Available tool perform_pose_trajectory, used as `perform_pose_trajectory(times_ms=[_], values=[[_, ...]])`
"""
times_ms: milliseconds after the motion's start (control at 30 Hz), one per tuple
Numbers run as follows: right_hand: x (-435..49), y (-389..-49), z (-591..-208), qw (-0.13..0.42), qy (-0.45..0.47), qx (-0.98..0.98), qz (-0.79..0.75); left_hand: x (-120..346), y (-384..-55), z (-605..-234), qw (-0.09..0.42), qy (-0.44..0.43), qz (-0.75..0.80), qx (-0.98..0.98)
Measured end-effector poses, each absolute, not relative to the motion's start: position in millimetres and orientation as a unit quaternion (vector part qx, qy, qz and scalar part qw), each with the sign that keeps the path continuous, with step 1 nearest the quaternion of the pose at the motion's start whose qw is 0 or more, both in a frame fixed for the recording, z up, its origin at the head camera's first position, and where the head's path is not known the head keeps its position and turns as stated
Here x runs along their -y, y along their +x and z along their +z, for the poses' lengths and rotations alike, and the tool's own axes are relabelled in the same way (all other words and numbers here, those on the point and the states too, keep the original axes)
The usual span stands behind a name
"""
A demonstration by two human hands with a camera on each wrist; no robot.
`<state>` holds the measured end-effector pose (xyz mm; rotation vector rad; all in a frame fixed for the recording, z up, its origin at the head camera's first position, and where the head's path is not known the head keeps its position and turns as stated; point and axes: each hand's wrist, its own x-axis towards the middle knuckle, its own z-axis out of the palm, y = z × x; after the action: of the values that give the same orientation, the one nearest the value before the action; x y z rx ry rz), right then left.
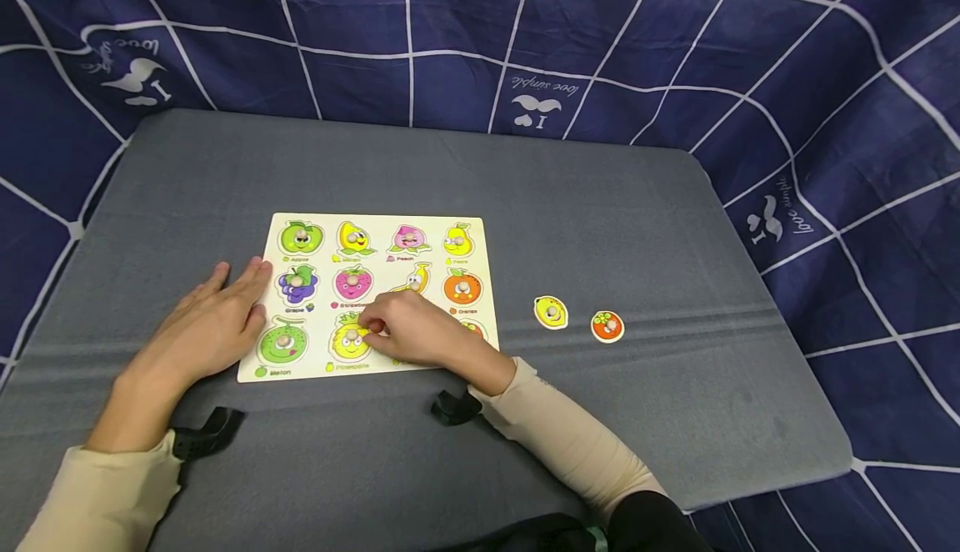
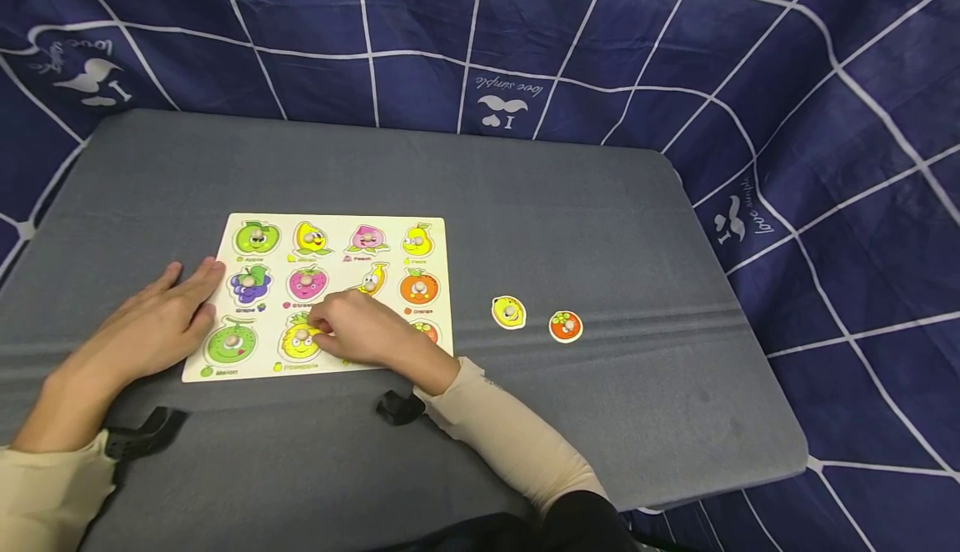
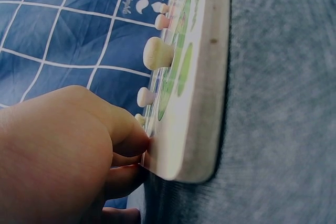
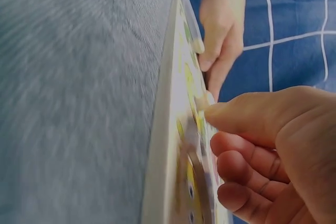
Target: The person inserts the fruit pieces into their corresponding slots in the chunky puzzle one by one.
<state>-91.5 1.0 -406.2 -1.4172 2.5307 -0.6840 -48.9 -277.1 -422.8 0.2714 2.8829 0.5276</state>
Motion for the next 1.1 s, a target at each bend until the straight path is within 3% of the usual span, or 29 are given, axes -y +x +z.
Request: perform_pose_trajectory(times_ms=[1100], values=[[-89.3,-111.5,-412.5,0.036,-0.421,-0.851,-0.312,275.2,-49.2,-423.8,0.096,0.089,0.180,-0.975]])
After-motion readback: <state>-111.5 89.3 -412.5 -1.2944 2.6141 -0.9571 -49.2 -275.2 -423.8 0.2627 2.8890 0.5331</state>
